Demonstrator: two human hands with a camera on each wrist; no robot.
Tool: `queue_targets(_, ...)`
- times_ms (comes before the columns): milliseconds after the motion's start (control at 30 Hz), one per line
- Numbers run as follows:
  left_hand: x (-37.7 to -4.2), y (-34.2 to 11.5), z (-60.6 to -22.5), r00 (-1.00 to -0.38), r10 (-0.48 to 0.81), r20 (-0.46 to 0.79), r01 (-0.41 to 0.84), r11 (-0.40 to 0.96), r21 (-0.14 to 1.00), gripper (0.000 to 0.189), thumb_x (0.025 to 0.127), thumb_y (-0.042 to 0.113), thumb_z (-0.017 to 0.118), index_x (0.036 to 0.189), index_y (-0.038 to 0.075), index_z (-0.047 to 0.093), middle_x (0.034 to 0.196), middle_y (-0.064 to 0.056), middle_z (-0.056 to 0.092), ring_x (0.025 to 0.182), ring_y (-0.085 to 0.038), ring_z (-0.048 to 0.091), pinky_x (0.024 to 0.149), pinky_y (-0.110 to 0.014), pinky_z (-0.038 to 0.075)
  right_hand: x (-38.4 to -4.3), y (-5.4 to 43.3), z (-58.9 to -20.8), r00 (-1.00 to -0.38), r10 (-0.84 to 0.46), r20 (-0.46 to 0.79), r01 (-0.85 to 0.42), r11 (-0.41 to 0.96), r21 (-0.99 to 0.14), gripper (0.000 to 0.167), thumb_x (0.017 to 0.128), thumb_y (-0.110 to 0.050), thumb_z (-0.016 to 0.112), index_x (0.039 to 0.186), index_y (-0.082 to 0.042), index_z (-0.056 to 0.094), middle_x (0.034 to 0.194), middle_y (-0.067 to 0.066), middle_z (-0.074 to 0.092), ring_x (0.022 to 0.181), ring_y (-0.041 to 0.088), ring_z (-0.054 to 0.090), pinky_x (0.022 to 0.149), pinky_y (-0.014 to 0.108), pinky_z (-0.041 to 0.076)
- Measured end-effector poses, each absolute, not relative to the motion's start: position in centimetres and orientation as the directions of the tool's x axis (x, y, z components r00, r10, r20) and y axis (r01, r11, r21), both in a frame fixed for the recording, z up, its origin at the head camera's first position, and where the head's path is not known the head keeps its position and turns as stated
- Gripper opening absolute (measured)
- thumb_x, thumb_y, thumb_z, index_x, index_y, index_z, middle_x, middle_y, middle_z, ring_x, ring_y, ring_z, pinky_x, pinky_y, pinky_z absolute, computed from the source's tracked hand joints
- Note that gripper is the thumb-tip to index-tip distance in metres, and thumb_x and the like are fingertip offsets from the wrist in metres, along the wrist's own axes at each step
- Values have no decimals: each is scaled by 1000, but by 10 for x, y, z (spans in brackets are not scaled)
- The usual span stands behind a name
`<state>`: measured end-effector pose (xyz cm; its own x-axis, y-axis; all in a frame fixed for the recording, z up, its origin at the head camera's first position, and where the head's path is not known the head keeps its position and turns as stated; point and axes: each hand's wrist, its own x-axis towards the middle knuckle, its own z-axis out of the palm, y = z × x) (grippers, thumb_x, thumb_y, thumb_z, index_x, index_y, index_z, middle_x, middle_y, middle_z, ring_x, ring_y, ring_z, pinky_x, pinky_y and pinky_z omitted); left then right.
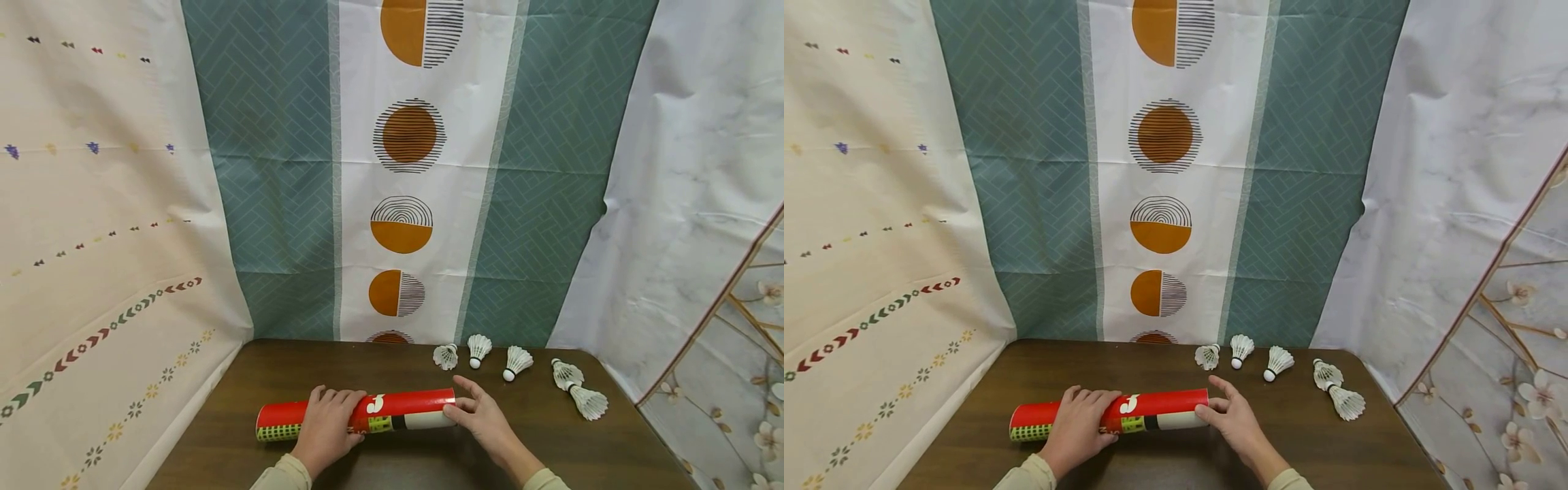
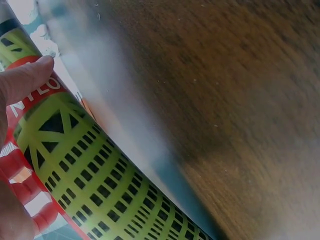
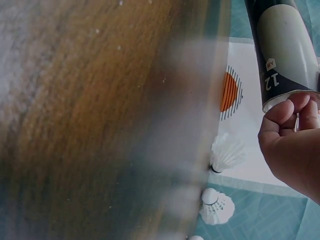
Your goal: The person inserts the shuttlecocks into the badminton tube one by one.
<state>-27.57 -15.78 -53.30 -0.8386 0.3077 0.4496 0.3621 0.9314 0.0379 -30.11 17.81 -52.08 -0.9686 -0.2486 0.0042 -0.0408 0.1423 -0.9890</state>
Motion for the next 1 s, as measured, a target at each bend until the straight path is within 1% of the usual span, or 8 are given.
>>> queue_targets(200,-277,-158,-534,-832,307,462,363,931,35,80,64,48,102,132,22,69,118,1,78,106,-24,72,109,-62,46,-301,178,-520,-948,-316,34,-83,145,-986,79,102,-23,74,166,-6,31,132,23,74,108,19,73,94,31,53)
queue_targets(367,-276,-158,-534,-826,314,469,369,929,29,79,64,47,102,131,22,69,117,1,79,105,-24,72,108,-62,46,-301,178,-522,-922,-385,43,-89,102,-991,78,105,-21,69,167,-5,25,146,30,63,118,17,72,95,26,55)
queue_targets(500,-276,-158,-534,-822,319,471,371,928,20,80,64,47,102,131,22,69,117,1,79,105,-24,72,108,-61,46,-301,177,-524,-915,-400,46,-90,92,-992,77,106,-20,68,168,-5,24,147,32,61,118,15,72,94,24,56)
queue_targets(700,-276,-160,-534,-833,318,453,364,931,16,80,64,48,102,132,23,68,118,2,78,106,-23,72,109,-62,45,-300,178,-524,-916,-396,57,-99,87,-991,77,106,-20,69,167,-3,26,152,33,55,121,19,71,93,26,56)
queue_targets(767,-275,-160,-534,-836,317,449,364,931,20,79,64,48,102,132,23,68,118,2,78,106,-24,72,109,-62,45,-299,181,-522,-922,-384,53,-100,102,-990,75,105,-21,69,166,-2,28,148,31,59,115,17,71,92,29,56)
queue_targets(867,-275,-161,-534,-838,315,446,363,931,24,79,65,48,102,132,23,69,118,2,78,106,-23,72,109,-62,45,-301,192,-521,-933,-356,43,-100,142,-985,73,105,-21,68,164,-1,31,135,25,70,105,13,71,89,30,55)
queue_targets(933,-274,-161,-533,-839,314,445,362,932,24,79,65,48,102,132,23,69,118,2,78,107,-23,72,109,-62,45,-304,205,-521,-945,-325,39,-101,176,-979,70,106,-21,67,163,1,33,125,22,76,97,13,70,87,30,55)
queue_targets(1000,-274,-162,-533,-841,314,441,360,933,22,79,65,48,102,132,23,69,119,2,78,107,-23,72,109,-62,45,-308,224,-523,-963,-267,27,-86,212,-973,68,106,-21,66,161,2,34,121,19,78,94,13,69,83,28,55)
